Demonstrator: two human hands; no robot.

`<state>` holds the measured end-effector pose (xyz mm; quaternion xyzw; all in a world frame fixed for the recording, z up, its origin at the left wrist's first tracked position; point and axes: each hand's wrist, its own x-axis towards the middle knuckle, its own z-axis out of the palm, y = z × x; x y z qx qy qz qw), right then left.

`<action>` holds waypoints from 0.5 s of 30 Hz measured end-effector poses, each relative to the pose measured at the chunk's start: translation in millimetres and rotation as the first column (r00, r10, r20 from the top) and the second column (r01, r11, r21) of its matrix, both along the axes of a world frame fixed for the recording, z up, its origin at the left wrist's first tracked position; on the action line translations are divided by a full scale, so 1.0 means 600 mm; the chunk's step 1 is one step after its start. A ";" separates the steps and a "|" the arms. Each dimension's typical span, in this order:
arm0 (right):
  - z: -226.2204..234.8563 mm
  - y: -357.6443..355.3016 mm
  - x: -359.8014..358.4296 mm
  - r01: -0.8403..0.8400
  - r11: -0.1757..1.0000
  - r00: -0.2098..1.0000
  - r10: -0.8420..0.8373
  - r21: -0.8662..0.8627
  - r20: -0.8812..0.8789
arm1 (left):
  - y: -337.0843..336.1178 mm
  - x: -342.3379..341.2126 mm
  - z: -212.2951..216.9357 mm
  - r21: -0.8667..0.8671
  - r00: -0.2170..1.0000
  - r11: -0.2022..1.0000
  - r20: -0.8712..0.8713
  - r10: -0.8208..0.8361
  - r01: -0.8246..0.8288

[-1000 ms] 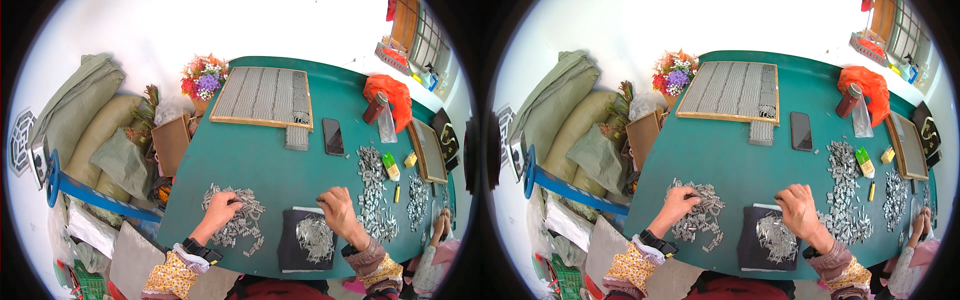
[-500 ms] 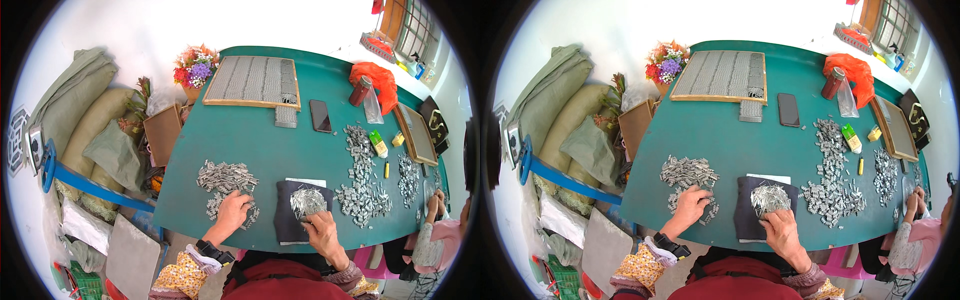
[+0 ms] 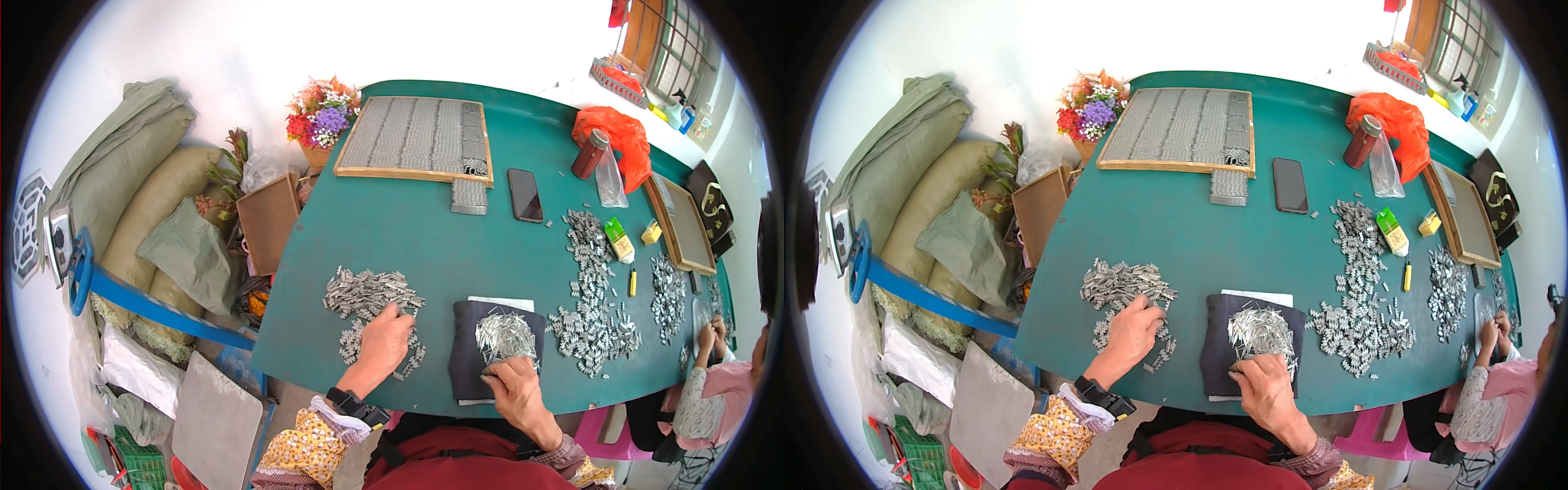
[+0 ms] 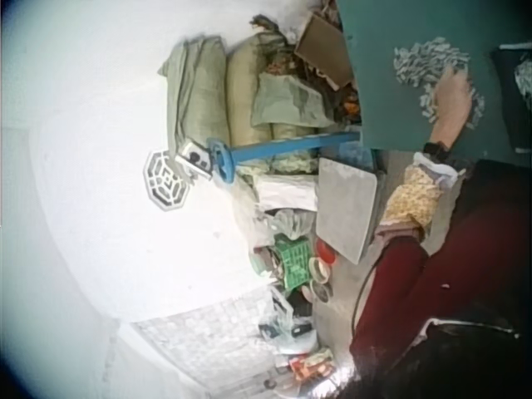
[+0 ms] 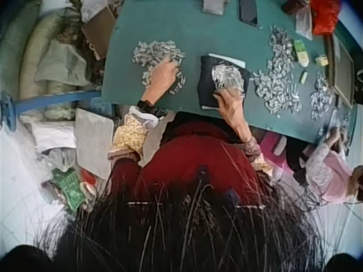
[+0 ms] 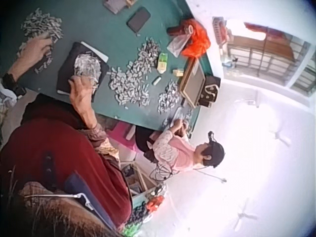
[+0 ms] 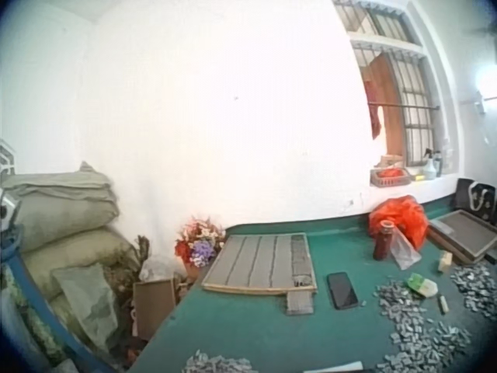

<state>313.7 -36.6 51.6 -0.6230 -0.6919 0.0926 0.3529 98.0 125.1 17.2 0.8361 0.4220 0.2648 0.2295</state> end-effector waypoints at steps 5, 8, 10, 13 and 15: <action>-0.001 0.002 0.006 0.001 1.000 1.000 -0.001 0.001 -0.004 | 0.016 0.009 -0.006 0.107 0.994 0.990 -0.073 -0.082 0.090; 0.001 0.013 0.001 -0.022 1.000 1.000 0.022 0.006 0.002 | 0.009 0.012 0.004 0.041 0.998 0.998 -0.040 -0.048 0.050; 0.006 0.023 -0.013 -0.020 1.000 0.996 0.019 -0.010 -0.085 | -0.001 0.019 0.018 -0.040 1.000 0.999 0.006 -0.029 0.029; 0.009 0.066 -0.049 -0.003 0.999 0.972 -0.007 -0.046 -0.234 | -0.028 0.010 0.035 -0.333 0.918 0.943 0.368 0.149 -0.020; 0.013 0.086 -0.066 0.019 0.995 0.947 -0.048 -0.094 -0.316 | -0.054 0.015 0.063 -0.472 0.897 0.881 0.398 0.192 0.021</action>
